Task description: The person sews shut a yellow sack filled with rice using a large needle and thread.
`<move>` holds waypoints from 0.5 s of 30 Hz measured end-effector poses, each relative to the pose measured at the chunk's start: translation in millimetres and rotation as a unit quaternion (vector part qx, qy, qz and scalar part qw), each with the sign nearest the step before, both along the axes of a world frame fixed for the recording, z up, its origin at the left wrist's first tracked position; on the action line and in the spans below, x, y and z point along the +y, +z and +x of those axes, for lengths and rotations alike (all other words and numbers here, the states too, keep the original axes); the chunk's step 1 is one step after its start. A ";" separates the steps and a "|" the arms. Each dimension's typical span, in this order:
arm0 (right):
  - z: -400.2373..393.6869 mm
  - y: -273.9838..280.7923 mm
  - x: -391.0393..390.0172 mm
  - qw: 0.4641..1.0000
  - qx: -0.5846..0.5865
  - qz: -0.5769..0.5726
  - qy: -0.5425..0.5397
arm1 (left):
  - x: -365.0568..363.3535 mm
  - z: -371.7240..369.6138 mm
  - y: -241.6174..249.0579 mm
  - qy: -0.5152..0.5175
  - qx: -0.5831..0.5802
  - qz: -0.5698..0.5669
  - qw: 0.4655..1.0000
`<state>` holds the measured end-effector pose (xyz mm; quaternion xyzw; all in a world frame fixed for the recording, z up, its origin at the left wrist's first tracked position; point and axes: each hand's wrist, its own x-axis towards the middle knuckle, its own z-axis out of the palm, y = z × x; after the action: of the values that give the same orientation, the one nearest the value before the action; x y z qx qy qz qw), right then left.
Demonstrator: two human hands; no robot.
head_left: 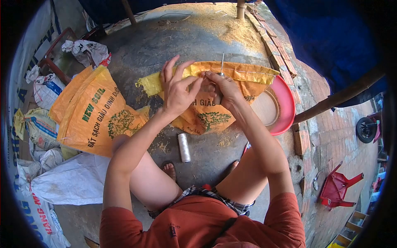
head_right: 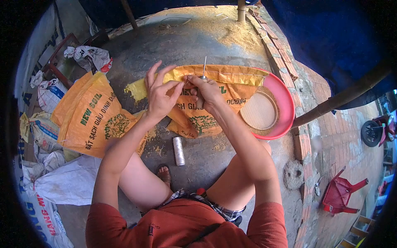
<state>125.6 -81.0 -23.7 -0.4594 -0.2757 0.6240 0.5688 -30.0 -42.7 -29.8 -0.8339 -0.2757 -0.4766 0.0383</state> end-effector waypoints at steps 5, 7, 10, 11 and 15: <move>1.1 -7.8 4.7 0.999 0.049 0.014 0.010 | -0.3 2.2 7.5 0.032 -0.032 -0.052 0.998; 1.1 -6.9 4.4 0.998 0.055 0.010 0.018 | 1.1 4.4 5.2 0.035 -0.027 -0.061 0.997; -0.6 -4.5 3.4 0.997 0.068 0.008 0.024 | 6.6 6.2 -0.1 0.032 -0.031 -0.077 0.996; -1.4 -4.3 2.8 0.997 0.077 0.010 0.021 | 8.2 6.2 -1.3 0.026 -0.040 -0.086 0.995; -1.5 -7.2 1.6 0.999 0.042 0.031 -0.010 | 8.9 0.6 5.1 0.016 -0.036 -0.103 0.994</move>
<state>124.1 -79.4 -30.9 -0.4181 -0.2658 0.6282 0.6000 -29.4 -33.9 -24.6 -0.8113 -0.3375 -0.4747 -0.0502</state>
